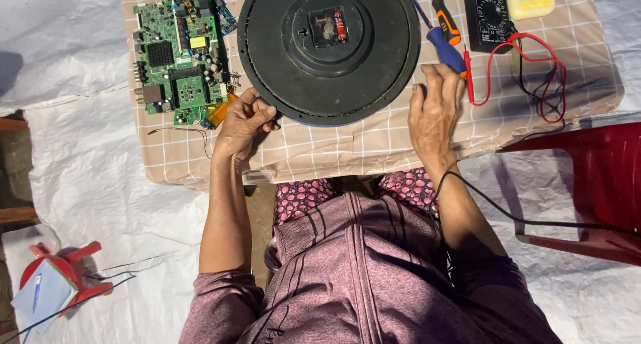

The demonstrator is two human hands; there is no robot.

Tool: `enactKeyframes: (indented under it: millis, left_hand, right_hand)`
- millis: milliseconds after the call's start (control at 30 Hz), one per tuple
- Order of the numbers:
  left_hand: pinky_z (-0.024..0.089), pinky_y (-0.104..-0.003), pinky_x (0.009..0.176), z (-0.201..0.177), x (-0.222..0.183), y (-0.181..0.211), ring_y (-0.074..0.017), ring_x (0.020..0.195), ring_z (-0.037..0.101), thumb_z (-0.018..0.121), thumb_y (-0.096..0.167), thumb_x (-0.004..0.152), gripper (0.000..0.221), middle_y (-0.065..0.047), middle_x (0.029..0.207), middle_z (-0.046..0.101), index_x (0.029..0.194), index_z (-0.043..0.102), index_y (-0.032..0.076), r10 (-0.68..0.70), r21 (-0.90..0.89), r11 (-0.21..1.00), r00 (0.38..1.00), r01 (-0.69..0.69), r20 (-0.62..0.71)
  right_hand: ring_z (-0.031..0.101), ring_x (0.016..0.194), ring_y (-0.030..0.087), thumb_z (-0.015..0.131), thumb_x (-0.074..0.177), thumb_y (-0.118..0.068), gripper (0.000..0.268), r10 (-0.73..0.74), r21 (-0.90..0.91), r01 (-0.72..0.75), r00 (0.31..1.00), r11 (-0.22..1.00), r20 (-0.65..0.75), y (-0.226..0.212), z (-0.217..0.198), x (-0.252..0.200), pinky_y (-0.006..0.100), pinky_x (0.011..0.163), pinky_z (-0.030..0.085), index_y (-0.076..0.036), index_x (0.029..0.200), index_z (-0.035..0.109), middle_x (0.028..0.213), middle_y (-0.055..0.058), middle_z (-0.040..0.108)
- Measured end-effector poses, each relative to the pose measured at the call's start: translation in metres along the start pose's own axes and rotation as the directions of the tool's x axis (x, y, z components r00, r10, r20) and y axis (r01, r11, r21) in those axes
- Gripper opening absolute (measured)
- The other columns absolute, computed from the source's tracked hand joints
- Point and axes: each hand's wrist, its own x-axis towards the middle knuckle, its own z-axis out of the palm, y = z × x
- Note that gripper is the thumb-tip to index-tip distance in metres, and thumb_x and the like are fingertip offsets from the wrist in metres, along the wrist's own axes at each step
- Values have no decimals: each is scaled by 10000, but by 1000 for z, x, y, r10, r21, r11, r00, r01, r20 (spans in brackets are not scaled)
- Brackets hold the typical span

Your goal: Repairing a wall clock by opening the back cover using a screwdriver and inspecting the internal mechanism.

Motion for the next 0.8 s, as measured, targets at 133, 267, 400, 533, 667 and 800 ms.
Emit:
enactKeyframes:
  millis: [133,267,400,533,667,800]
  left_hand:
    - [654,-341,642,-5,1,-8,-96,531,636,720,-24,930,362,-90,771,649,1269,595,-53,-6,-10,1000,1000,6,-8]
    - [659,-344,634,-7,3,-11,-105,525,638,726,-27,925,371,-94,765,649,1271,596,-53,-7,-21,1000,1000,7,-8]
    - [664,-350,630,-10,5,-14,-112,524,640,729,-25,924,374,-102,757,649,1272,595,-60,-11,-33,999,1000,11,0]
    - [667,-348,631,-11,5,-18,-109,527,648,729,-27,925,369,-98,756,655,1268,599,-62,-3,-37,999,1000,2,-11]
    - [667,-348,632,-11,4,-18,-110,523,653,743,-17,922,406,-103,758,657,1295,593,-74,10,-15,1000,1000,-10,-16]
    - [598,-272,626,3,-7,10,-80,543,573,733,-6,944,226,11,674,600,1119,615,73,-83,-207,974,994,96,73]
  right_hand:
    - [547,1111,379,679,990,26,339,-17,-17,17,1000,1000,-12,8,-6,7,484,994,447,-21,1320,616,1213,160,549]
    - [538,1107,400,739,962,25,416,-13,-94,13,1000,995,4,8,-15,18,500,969,441,-25,1347,592,1206,178,534]
    - [559,1057,411,930,799,0,712,34,-286,-13,997,958,68,30,-8,24,524,907,470,-34,1389,534,1225,191,530]
    - [566,1044,376,943,796,-22,729,55,-372,-12,993,928,104,37,-3,31,499,896,478,-48,1384,514,1207,156,521]
    - [574,1002,373,905,834,-10,620,32,-300,8,991,954,128,40,-3,38,478,873,482,-40,1341,550,1144,149,527]
    - [540,967,408,716,994,-18,287,-6,-182,29,992,983,129,3,-20,52,489,841,425,23,1255,604,1082,218,551]
